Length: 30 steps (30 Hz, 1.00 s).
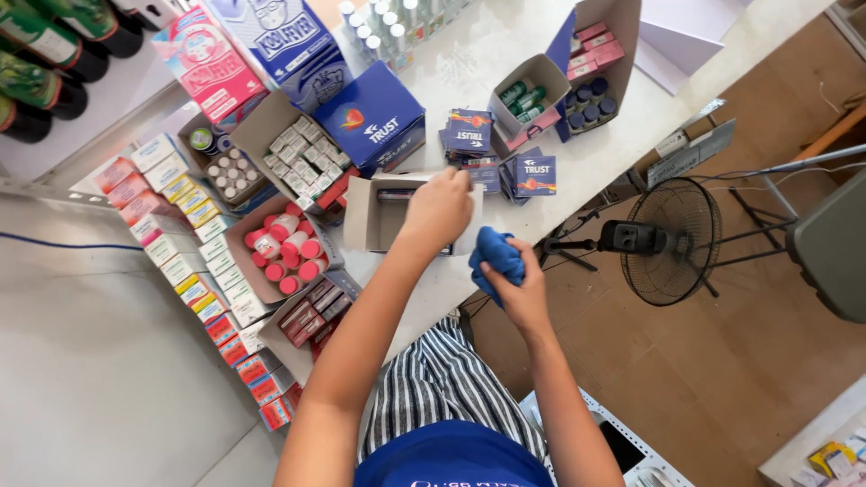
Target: The person wipes small blue product boxes with a blue cloth, picking them up from a cardboard box and placing them back inside. The person briefly pauses to adjust the camera before resuming the cleaning task.
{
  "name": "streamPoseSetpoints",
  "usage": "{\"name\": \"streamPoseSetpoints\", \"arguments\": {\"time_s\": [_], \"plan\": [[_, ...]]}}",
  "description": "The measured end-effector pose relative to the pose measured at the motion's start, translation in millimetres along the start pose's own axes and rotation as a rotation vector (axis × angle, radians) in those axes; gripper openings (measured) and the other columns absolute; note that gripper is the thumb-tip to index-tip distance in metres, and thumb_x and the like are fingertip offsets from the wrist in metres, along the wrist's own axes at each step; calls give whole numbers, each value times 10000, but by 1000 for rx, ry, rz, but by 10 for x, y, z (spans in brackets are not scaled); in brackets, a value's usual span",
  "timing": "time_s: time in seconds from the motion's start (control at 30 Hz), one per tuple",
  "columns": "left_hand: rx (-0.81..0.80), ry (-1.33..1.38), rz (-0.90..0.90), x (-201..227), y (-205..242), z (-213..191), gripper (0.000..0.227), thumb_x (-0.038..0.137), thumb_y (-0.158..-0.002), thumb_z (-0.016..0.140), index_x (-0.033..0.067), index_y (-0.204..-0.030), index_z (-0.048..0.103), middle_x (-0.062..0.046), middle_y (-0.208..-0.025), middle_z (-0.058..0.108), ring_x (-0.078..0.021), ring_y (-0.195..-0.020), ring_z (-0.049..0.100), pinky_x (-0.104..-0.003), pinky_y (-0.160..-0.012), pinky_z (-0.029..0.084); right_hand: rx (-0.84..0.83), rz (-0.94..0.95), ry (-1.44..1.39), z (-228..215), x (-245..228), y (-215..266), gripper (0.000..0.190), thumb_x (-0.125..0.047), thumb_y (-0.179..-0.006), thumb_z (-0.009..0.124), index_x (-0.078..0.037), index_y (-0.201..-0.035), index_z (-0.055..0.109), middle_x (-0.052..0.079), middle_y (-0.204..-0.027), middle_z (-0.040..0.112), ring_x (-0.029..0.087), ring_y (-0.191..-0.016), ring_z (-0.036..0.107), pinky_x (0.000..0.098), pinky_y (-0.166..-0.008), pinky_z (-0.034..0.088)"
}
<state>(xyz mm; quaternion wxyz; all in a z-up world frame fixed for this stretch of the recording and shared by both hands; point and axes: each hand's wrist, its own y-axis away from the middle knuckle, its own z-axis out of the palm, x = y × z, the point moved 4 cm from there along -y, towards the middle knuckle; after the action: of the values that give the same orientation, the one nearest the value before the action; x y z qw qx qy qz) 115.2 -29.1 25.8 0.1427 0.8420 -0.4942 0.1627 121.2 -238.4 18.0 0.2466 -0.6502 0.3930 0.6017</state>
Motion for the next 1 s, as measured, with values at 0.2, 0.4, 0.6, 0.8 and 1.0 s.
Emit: {"name": "streamPoseSetpoints", "arguments": {"time_s": [0.2, 0.4, 0.6, 0.8, 1.0], "plan": [[43, -214, 275, 475, -655, 873, 240, 156, -804, 665, 79, -1031, 672, -87, -1113, 658, -317, -1058, 647, -444, -796, 567, 179, 58, -181, -330, -127, 73, 466, -127, -875, 788, -48, -1279, 570, 54, -1153, 673, 123, -1026, 663, 284, -874, 581], [39, -384, 131, 188, -1061, 1977, 227, 180, -910, 647, 84, -1116, 664, -136, -1207, 627, -305, -1022, 668, -398, -698, 589, 238, 67, -117, -502, 28, 177, 465, -135, -873, 800, -46, -1272, 579, 58, -1137, 675, 125, -1014, 659, 282, -868, 572], [169, -439, 143, 95, -947, 1842, 236, 185, -850, 672, 125, -1075, 627, -164, -1202, 609, -274, -961, 686, -335, -600, 595, 257, 116, -94, -562, 150, 228, 449, -147, -860, 804, -50, -1244, 595, 51, -1120, 683, 124, -998, 661, 283, -851, 573], [112, -438, 210, 371, -532, 1277, 251, 146, -913, 694, 125, -1143, 594, -97, -1113, 581, -268, -987, 638, -390, -752, 543, 271, 94, -153, -619, 249, 187, 456, -128, -862, 797, -50, -1257, 583, 42, -1129, 675, 123, -995, 657, 285, -845, 571], [235, 188, 502, 1085, 517, -788, 888, 265, -661, 856, -7, -1412, 468, -170, -1261, 588, -375, -1142, 531, -503, -1051, 363, 466, -58, -208, -757, -145, 196, 472, -96, -913, 793, -57, -1311, 542, 65, -1204, 618, 137, -1083, 614, 287, -927, 534]]}}
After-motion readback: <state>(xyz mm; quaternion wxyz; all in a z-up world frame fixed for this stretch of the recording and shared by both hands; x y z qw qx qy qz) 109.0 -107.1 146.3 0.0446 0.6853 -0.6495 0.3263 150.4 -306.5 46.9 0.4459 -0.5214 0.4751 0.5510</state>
